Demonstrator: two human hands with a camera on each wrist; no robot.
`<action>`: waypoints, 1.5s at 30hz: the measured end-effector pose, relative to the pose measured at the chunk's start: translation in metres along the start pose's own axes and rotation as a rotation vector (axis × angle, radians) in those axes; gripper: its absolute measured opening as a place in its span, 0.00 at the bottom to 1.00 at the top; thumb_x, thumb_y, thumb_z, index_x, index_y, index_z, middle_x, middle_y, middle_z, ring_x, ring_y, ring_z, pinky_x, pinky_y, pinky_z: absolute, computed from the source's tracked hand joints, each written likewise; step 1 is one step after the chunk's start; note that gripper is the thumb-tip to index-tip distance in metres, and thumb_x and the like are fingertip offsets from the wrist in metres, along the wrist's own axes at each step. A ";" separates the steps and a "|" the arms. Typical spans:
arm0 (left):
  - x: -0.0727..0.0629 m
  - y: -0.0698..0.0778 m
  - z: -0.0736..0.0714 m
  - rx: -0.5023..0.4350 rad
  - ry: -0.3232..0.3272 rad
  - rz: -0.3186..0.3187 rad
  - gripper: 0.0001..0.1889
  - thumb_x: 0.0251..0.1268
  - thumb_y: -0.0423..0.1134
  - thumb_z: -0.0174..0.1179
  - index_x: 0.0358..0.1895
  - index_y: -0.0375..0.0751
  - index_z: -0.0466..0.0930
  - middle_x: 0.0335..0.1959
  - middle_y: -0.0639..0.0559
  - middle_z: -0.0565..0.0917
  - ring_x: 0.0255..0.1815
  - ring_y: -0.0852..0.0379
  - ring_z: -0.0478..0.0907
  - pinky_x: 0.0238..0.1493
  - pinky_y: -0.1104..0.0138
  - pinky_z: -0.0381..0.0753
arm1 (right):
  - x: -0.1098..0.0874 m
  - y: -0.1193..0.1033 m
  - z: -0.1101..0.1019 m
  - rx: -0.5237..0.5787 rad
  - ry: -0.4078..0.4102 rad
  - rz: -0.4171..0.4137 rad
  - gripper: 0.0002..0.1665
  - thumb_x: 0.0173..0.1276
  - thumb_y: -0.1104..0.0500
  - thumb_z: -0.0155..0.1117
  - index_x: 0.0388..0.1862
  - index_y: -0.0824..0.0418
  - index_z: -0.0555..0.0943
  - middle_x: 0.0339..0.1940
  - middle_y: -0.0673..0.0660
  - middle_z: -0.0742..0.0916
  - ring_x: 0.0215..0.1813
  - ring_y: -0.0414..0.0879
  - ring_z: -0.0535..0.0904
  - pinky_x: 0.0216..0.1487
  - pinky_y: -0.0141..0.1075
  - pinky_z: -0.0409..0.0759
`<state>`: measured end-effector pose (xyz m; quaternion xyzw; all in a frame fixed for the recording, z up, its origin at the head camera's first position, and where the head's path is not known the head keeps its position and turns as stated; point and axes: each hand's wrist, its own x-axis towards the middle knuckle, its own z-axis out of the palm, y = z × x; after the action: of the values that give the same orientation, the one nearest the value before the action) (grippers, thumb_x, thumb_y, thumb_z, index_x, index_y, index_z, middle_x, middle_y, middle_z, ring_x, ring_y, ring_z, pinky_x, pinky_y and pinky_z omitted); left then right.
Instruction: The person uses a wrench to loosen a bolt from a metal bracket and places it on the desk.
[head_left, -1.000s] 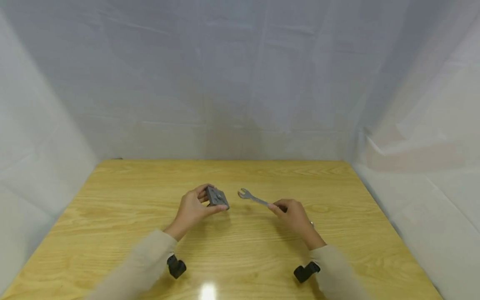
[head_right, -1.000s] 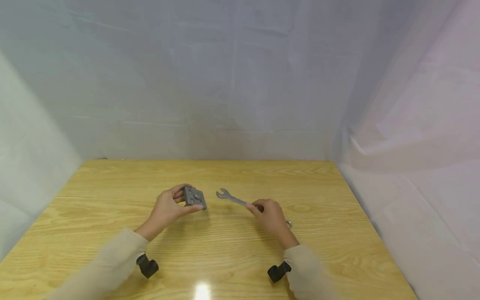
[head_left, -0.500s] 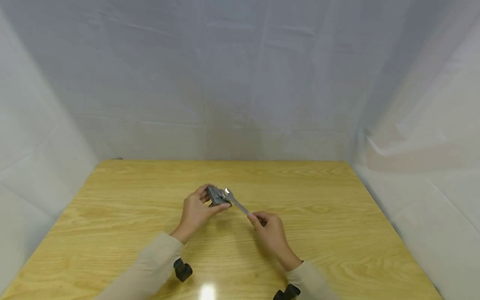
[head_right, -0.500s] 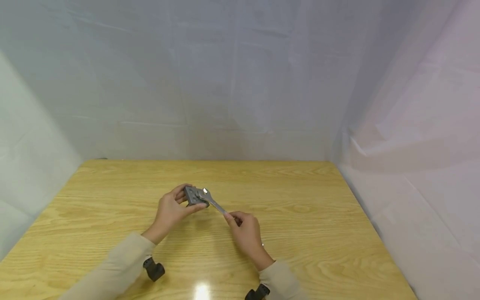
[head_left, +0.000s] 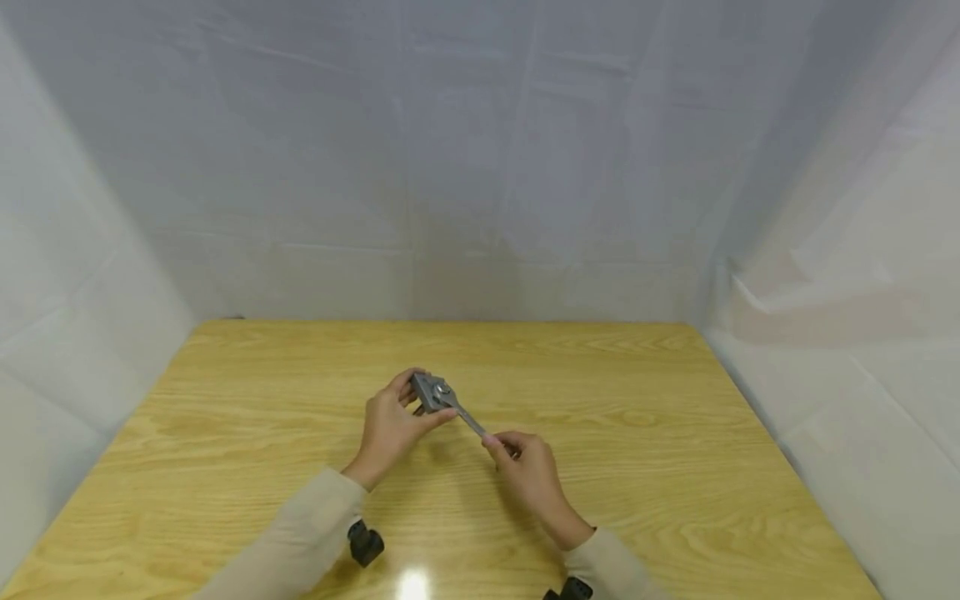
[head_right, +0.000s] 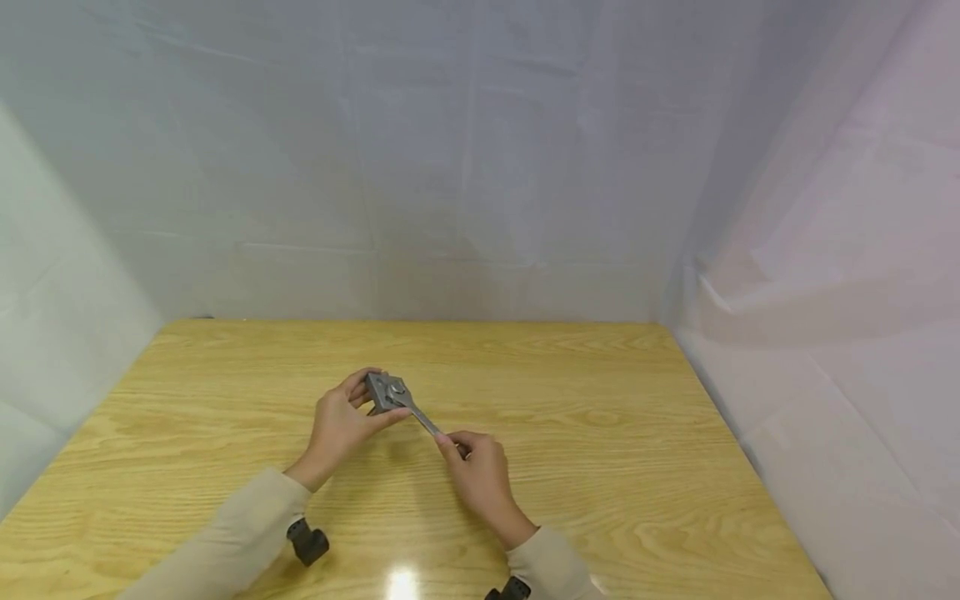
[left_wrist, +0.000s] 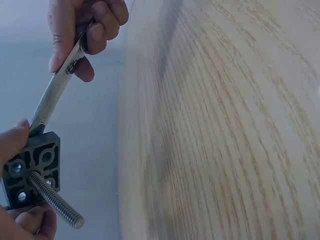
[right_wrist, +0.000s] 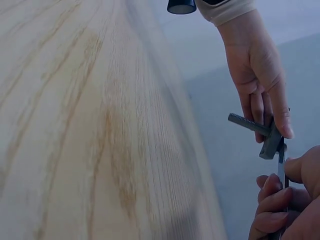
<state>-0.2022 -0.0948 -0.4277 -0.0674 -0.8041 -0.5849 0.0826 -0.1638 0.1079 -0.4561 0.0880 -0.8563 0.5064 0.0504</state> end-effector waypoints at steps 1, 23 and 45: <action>0.000 0.000 -0.001 0.008 -0.001 0.005 0.39 0.42 0.39 0.78 0.62 0.33 0.71 0.57 0.36 0.79 0.58 0.44 0.77 0.53 0.61 0.82 | 0.000 0.000 0.001 0.004 -0.005 -0.001 0.17 0.71 0.53 0.61 0.37 0.66 0.87 0.23 0.60 0.84 0.21 0.36 0.70 0.17 0.25 0.69; 0.011 0.001 -0.028 -0.079 -0.311 0.006 0.35 0.45 0.41 0.77 0.60 0.37 0.73 0.55 0.41 0.80 0.54 0.48 0.80 0.50 0.66 0.83 | 0.019 0.014 -0.016 0.062 -0.138 -0.077 0.13 0.71 0.57 0.60 0.40 0.64 0.86 0.31 0.63 0.86 0.23 0.36 0.69 0.22 0.27 0.69; 0.010 0.014 -0.019 -0.069 -1.092 0.030 0.39 0.44 0.33 0.77 0.64 0.32 0.70 0.55 0.47 0.82 0.55 0.57 0.79 0.60 0.61 0.78 | 0.096 -0.011 -0.074 -0.397 -0.594 -0.720 0.07 0.61 0.53 0.68 0.35 0.53 0.87 0.31 0.44 0.85 0.35 0.39 0.77 0.49 0.40 0.74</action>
<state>-0.2083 -0.1081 -0.4072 -0.3755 -0.7093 -0.4896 -0.3409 -0.2561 0.1582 -0.3942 0.5065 -0.8289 0.2373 -0.0083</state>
